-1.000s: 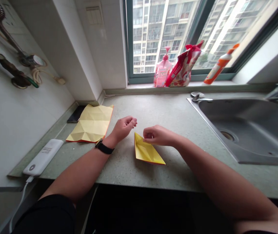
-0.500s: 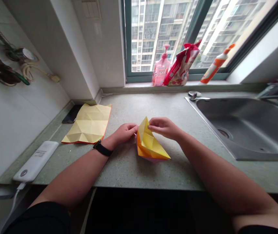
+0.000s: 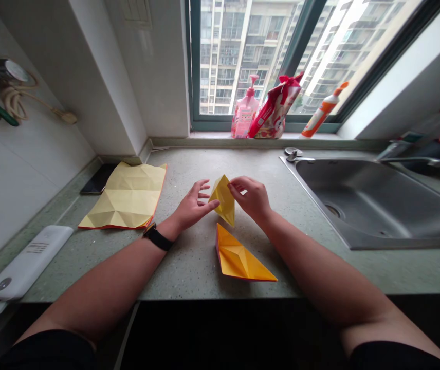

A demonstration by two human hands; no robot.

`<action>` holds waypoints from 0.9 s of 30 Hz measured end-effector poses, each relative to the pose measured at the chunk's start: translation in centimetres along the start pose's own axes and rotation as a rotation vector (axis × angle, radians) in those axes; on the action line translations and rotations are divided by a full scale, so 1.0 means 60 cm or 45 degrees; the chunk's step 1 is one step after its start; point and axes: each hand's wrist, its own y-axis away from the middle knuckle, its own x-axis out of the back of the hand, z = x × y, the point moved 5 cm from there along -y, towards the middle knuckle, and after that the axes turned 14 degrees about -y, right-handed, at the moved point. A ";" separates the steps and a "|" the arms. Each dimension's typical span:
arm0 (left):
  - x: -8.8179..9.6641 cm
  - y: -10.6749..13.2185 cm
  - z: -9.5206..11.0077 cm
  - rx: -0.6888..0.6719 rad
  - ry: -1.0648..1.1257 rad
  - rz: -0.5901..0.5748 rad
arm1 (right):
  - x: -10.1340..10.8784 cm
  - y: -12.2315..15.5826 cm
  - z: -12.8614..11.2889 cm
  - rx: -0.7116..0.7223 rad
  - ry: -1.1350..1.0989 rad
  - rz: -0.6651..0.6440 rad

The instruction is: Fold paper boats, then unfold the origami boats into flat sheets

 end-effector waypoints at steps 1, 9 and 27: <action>-0.004 -0.003 -0.002 -0.030 0.027 -0.023 | -0.009 0.002 -0.001 0.028 0.033 -0.049; -0.009 -0.016 0.002 -0.126 0.029 -0.005 | -0.033 0.000 -0.007 0.223 0.157 -0.069; -0.008 -0.014 0.008 -0.174 -0.116 0.077 | -0.031 0.001 -0.011 0.078 -0.118 0.122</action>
